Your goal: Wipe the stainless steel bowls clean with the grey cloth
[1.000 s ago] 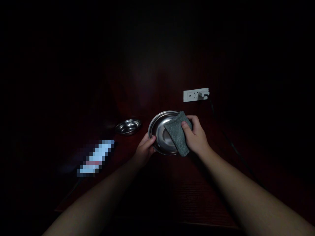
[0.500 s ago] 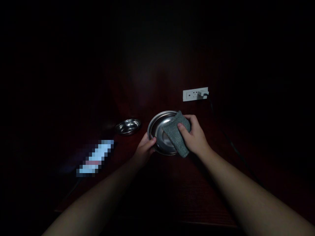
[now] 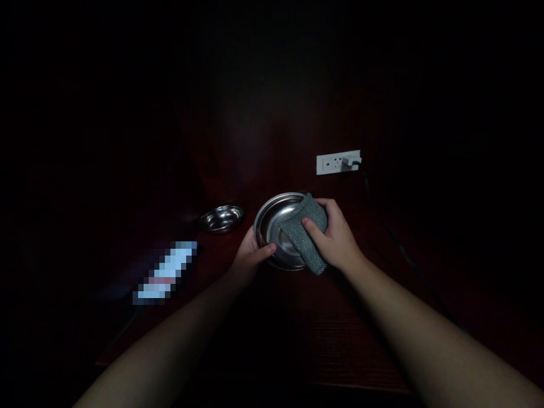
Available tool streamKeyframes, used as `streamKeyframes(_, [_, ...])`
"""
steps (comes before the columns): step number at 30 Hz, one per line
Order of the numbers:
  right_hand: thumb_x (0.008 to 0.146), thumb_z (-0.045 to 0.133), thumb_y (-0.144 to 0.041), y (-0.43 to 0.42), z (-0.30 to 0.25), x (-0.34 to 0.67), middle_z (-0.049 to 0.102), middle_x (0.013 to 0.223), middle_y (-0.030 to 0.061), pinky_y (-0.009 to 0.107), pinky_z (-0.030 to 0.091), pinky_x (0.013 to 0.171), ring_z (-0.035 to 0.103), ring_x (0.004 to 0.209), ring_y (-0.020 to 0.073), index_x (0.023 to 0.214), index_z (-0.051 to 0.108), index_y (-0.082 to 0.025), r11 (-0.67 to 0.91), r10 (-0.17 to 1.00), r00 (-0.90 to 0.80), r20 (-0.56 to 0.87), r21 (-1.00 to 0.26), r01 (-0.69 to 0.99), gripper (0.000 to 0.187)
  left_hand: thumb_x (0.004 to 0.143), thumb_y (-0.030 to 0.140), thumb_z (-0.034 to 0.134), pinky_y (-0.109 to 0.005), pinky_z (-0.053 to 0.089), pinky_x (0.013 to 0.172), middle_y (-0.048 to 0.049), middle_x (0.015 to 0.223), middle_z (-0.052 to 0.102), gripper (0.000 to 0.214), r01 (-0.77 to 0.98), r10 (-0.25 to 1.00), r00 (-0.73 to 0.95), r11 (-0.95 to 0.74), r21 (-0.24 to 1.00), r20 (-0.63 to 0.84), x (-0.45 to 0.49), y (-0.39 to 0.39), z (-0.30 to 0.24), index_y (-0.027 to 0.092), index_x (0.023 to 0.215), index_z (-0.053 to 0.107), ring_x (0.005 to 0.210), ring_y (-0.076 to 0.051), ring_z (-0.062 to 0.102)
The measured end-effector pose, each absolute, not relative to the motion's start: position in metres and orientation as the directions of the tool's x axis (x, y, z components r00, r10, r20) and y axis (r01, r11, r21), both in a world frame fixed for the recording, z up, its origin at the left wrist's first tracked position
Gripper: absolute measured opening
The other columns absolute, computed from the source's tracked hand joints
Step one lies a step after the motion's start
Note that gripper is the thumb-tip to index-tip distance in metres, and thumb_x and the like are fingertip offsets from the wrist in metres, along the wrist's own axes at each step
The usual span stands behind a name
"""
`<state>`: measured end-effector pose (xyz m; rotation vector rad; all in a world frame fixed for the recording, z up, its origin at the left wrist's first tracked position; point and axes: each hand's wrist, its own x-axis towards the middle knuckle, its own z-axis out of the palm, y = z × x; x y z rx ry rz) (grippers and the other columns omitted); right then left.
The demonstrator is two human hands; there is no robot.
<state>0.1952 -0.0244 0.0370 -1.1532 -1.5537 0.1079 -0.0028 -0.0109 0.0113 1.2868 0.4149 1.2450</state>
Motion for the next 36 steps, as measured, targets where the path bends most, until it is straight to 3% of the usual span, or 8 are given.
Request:
streamKeyframes(13, [0.080,0.057,-0.043,-0.0244,0.0390,0.1973,0.056,0.114,0.0092,0.045,0.044,0.090,0.055,0.105,0.0277,0.120,0.047,-0.022,0.541,0.687,0.044,0.725,-0.552,0.635,0.046,0.066,0.022,0.075,-0.046,0.042,0.097,-0.0112,0.122,0.061,0.063,-0.449,0.847,0.360,-0.209,0.869,0.391,-0.0024,-0.0110,0.0117,0.019,0.122,0.048,0.114,-0.029,0.056])
streamKeyframes(24, [0.081,0.055,-0.045,-0.0244,0.0384,0.1971,0.056,0.114,0.0098,0.045,0.044,0.091,0.054,0.105,0.0277,0.120,0.046,-0.022,0.521,0.710,0.047,0.703,-0.569,0.636,0.046,0.065,0.022,0.076,-0.045,0.042,0.096,-0.0106,0.121,0.060,0.063,-0.435,0.858,0.348,-0.208,0.876,0.377,-0.0019,-0.0136,0.0131,0.019,0.121,0.048,0.112,-0.028,0.056])
streamKeyframes(31, [0.080,0.056,-0.045,-0.0266,0.0386,0.1950,0.057,0.112,0.0097,0.045,0.044,0.089,0.055,0.103,0.0275,0.118,0.047,-0.021,0.507,0.701,0.093,0.707,-0.585,0.633,0.045,0.058,0.018,0.074,-0.028,0.045,0.068,-0.0023,0.091,0.063,0.058,-0.515,0.828,0.396,-0.158,0.842,0.398,-0.0051,-0.0105,0.0092,0.019,0.111,0.051,0.076,-0.016,0.058])
streamKeyframes(36, [0.078,0.058,-0.045,-0.0285,0.0373,0.1907,0.056,0.113,0.0106,0.047,0.045,0.089,0.055,0.103,0.0284,0.118,0.047,-0.022,0.521,0.634,0.218,0.742,-0.618,0.589,0.048,0.060,0.016,0.071,-0.031,0.045,0.075,-0.0015,0.089,0.060,0.048,-0.580,0.877,0.374,-0.031,0.814,0.301,-0.0050,-0.0146,0.0139,0.019,0.104,0.052,0.079,-0.014,0.057])
